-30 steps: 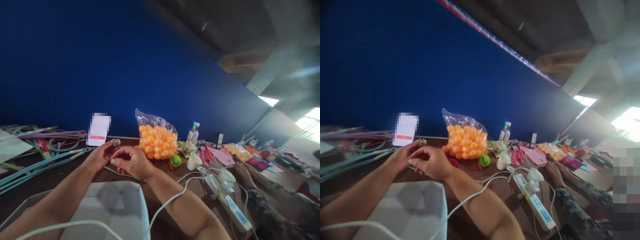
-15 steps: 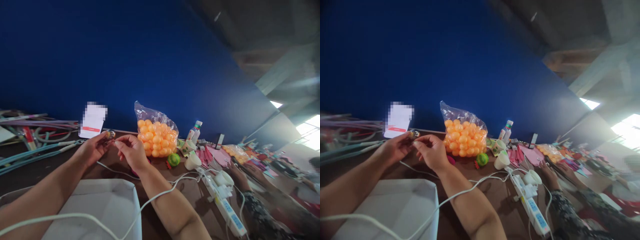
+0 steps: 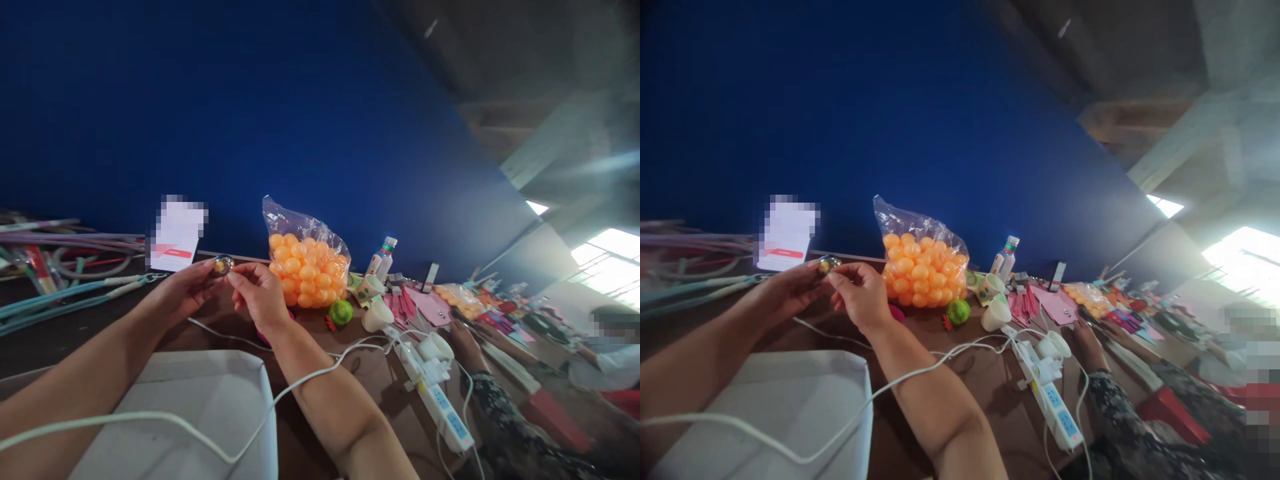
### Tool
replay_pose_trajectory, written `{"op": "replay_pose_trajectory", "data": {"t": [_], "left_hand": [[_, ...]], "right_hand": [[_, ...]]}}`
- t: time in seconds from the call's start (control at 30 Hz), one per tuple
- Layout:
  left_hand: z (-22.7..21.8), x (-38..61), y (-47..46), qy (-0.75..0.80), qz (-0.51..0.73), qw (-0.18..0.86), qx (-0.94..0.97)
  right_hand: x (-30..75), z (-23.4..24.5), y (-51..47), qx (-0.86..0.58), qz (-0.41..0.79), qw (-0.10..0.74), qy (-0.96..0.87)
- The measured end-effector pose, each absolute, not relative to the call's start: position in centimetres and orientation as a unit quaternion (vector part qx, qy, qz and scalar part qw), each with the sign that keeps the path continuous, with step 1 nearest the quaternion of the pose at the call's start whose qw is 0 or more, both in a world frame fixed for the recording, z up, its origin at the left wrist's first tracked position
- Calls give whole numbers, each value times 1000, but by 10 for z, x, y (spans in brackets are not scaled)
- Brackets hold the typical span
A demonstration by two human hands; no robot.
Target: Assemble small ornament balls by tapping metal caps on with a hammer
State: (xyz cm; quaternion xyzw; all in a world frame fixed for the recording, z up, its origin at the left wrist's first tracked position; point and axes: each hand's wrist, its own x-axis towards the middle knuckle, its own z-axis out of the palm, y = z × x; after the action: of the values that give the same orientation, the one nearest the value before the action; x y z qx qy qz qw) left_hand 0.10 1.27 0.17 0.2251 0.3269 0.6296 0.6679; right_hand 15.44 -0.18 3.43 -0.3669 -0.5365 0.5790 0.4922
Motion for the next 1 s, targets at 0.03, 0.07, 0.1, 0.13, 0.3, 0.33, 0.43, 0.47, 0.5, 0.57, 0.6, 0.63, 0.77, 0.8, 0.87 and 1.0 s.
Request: {"op": "replay_pose_trajectory", "data": {"t": [0.03, 0.07, 0.1, 0.13, 0.3, 0.33, 0.43, 0.47, 0.5, 0.57, 0.6, 0.63, 0.77, 0.8, 0.87, 1.0], "left_hand": [[1, 1, 12, 324, 627, 670, 231], [0, 0, 13, 323, 625, 671, 234], [0, 0, 13, 322, 625, 671, 236], [-1, 0, 13, 321, 624, 672, 238], [-6, 1, 16, 298, 619, 675, 268], [-6, 1, 17, 296, 618, 674, 276], [-7, 2, 17, 298, 616, 668, 293], [-6, 2, 17, 300, 616, 666, 296], [-6, 3, 16, 302, 614, 665, 297], [-4, 3, 15, 308, 610, 666, 299], [-3, 4, 14, 310, 609, 667, 299], [-2, 4, 14, 310, 609, 667, 297], [-1, 3, 14, 305, 605, 671, 299], [-2, 3, 14, 303, 603, 673, 304], [-3, 3, 14, 296, 597, 676, 316], [-3, 4, 14, 294, 594, 675, 325]], "right_hand": [[154, 34, -2, -364, 580, 497, -533], [154, 34, -1, -360, 581, 503, -529], [153, 34, -1, -357, 583, 507, -525], [153, 33, -1, -355, 586, 510, -520], [151, 32, -1, -360, 599, 515, -496], [151, 31, -1, -361, 600, 518, -492], [151, 31, -1, -358, 608, 523, -477], [151, 31, 0, -358, 613, 524, -470], [151, 31, 0, -358, 619, 525, -462], [151, 32, 0, -360, 633, 523, -443], [152, 33, 0, -361, 641, 522, -432], [152, 34, 0, -362, 649, 521, -421], [154, 40, 0, -369, 682, 508, -375], [154, 41, 0, -368, 691, 504, -365], [155, 43, 0, -361, 706, 498, -351], [157, 44, 1, -340, 730, 486, -340]]}}
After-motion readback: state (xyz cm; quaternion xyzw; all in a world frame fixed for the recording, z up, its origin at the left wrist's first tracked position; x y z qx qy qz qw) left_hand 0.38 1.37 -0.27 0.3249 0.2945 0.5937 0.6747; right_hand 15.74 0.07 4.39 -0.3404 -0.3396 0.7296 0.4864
